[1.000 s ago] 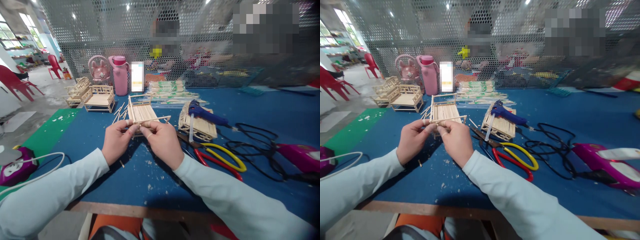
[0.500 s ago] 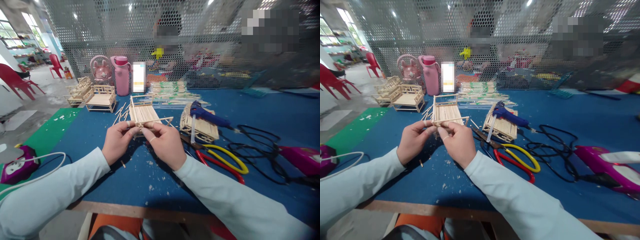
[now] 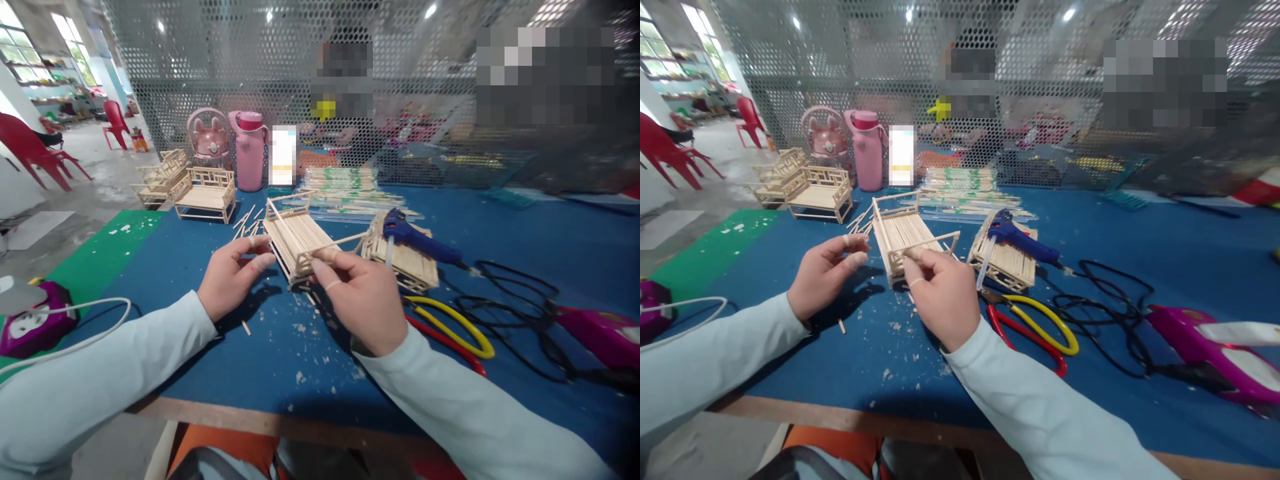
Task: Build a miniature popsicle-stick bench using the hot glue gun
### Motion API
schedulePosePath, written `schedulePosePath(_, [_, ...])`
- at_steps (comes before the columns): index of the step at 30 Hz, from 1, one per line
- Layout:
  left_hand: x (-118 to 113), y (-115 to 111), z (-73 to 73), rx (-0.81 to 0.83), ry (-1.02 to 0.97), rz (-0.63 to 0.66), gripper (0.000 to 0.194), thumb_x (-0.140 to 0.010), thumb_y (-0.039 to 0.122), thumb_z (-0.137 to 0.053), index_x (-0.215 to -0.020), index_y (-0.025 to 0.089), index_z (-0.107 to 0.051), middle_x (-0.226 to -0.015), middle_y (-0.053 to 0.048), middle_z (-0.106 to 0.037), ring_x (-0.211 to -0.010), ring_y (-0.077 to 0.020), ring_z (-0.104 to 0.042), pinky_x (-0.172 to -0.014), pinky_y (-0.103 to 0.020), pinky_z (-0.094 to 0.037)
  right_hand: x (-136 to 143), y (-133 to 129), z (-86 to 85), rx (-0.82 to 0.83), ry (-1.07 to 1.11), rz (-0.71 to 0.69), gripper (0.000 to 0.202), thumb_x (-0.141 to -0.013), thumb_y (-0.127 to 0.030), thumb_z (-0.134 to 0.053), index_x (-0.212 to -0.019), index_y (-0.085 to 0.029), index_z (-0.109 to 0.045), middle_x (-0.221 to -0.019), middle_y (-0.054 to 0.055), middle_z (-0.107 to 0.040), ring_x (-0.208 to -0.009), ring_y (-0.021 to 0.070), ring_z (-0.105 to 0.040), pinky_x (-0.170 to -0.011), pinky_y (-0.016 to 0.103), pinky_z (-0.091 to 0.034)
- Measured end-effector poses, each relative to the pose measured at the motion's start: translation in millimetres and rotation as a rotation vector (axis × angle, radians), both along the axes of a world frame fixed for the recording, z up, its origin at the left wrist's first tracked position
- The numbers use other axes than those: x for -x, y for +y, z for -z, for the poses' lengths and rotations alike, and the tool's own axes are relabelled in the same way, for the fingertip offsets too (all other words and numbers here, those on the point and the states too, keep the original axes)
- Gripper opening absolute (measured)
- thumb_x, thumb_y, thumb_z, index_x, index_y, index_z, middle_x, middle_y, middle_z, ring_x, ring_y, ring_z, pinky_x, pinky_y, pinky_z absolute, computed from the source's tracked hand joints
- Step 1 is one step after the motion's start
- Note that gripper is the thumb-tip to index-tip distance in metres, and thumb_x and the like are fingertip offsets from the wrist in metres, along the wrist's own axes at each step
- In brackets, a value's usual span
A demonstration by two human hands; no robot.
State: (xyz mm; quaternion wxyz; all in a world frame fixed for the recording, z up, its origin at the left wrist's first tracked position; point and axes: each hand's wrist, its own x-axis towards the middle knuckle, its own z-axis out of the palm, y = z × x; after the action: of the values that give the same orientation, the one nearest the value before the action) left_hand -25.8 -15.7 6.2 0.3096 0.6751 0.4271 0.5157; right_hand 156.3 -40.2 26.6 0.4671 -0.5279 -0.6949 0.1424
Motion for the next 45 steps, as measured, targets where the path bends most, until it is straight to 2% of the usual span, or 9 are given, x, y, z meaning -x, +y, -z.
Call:
schedulePosePath(7, [-9.7,0.9,7.1,0.007,0.306,0.037,0.040,-0.071,0.029,-0.073,-0.105,0.013,-0.061,-0.088,-0.006,-0.065,-0.077,-0.0168,-0.060,-0.069,-0.030,-0.051,5.6,8.0,9.7,-0.117,-0.104,-0.028,0.023,-0.085,-0.023,-0.052,-0.091,-0.020,-0.074,-0.092,0.004,-0.076,-0.085,0.0184,-0.070,-0.079,0.029,-0.053])
schedulePosePath(12, [-13.5,6.0,9.0,-0.062,0.399,0.007,0.015,-0.078,0.020,-0.064,-0.092,0.016,-0.064,-0.079,-0.002,-0.064,-0.069,-0.0135,-0.056,-0.065,-0.025,-0.047,0.1,2.7,2.6,-0.173,-0.248,0.002,0.026,-0.083,-0.016,-0.051,-0.095,-0.019,-0.074,-0.097,0.006,-0.075,-0.090,0.0199,-0.070,-0.084,0.030,-0.053])
schedulePosePath(18, [-6.1,11.5,2.1,-0.039,0.228,-0.034,0.015,-0.080,0.023,-0.062,-0.091,0.014,-0.066,-0.072,0.000,-0.063,-0.064,-0.0110,-0.054,-0.064,-0.023,-0.044,-8.8,-10.1,-15.3,-0.225,-0.146,0.061,0.020,-0.081,-0.022,-0.055,-0.096,-0.020,-0.069,-0.076,0.001,-0.072,-0.054,0.0118,-0.060,-0.055,0.025,-0.049])
schedulePosePath(20, [-4.7,13.6,1.0,-0.024,0.193,-0.037,0.017,-0.080,0.025,-0.062,-0.090,0.013,-0.067,-0.071,0.000,-0.062,-0.064,-0.0108,-0.053,-0.064,-0.023,-0.044,-8.3,-11.4,-15.8,-0.207,-0.164,-0.010,0.012,-0.081,-0.025,-0.057,-0.073,-0.019,-0.065,-0.058,-0.002,-0.061,-0.046,0.0089,-0.050,-0.049,0.022,-0.041])
schedulePosePath(23, [-4.1,15.6,1.3,0.006,0.148,-0.028,0.020,-0.078,0.026,-0.063,-0.092,0.012,-0.067,-0.073,-0.001,-0.063,-0.065,-0.0110,-0.053,-0.065,-0.023,-0.044,-7.4,-10.0,-9.9,-0.128,-0.371,-0.253,0.036,-0.080,-0.025,-0.057,-0.049,-0.020,-0.039,-0.046,-0.005,-0.041,-0.044,0.0071,-0.037,-0.048,0.022,-0.030])
schedulePosePath(28, [-5.7,13.7,3.0,0.047,0.159,0.027,0.018,-0.076,0.024,-0.064,-0.090,0.013,-0.068,-0.071,0.000,-0.064,-0.065,-0.0115,-0.055,-0.064,-0.022,-0.044,-9.9,-8.3,0.5,-0.017,-0.550,-0.620,0.032,-0.075,-0.013,-0.051,-0.055,-0.021,-0.028,-0.053,-0.005,-0.036,-0.050,0.0084,-0.033,-0.051,0.024,-0.024])
schedulePosePath(36, [-5.9,15.2,5.4,0.168,0.117,0.143,0.036,-0.071,0.015,-0.063,-0.107,0.012,-0.061,-0.081,-0.003,-0.068,-0.074,-0.0135,-0.063,-0.073,-0.026,-0.050,-8.9,-13.4,-7.3,-0.029,-0.456,-0.781,0.040,-0.081,-0.025,-0.057,-0.055,-0.021,-0.027,-0.055,-0.005,-0.034,-0.051,0.0084,-0.033,-0.051,0.025,-0.023])
schedulePosePath(40, [6.3,17.6,2.2,0.206,0.048,0.146,0.049,-0.069,0.006,-0.057,-0.117,0.014,-0.053,-0.089,-0.006,-0.069,-0.079,-0.0137,-0.065,-0.077,-0.028,-0.051,-21.5,-13.6,-19.5,-0.089,-0.146,-0.589,0.047,-0.091,-0.032,-0.048,-0.051,-0.020,-0.025,-0.051,-0.005,-0.025,-0.047,0.0087,-0.026,-0.048,0.027,-0.021])
schedulePosePath(45, [22.7,22.4,-11.9,0.038,-0.030,-0.114,0.018,-0.076,0.020,-0.058,-0.093,0.015,-0.057,-0.075,-0.001,-0.064,-0.067,-0.0119,-0.060,-0.066,-0.026,-0.048,-41.1,-16.7,-29.8,-0.068,0.267,-0.378,0.046,-0.095,-0.044,-0.038,-0.054,-0.021,-0.035,-0.052,-0.004,-0.030,-0.048,0.0111,-0.029,-0.047,0.029,-0.022])
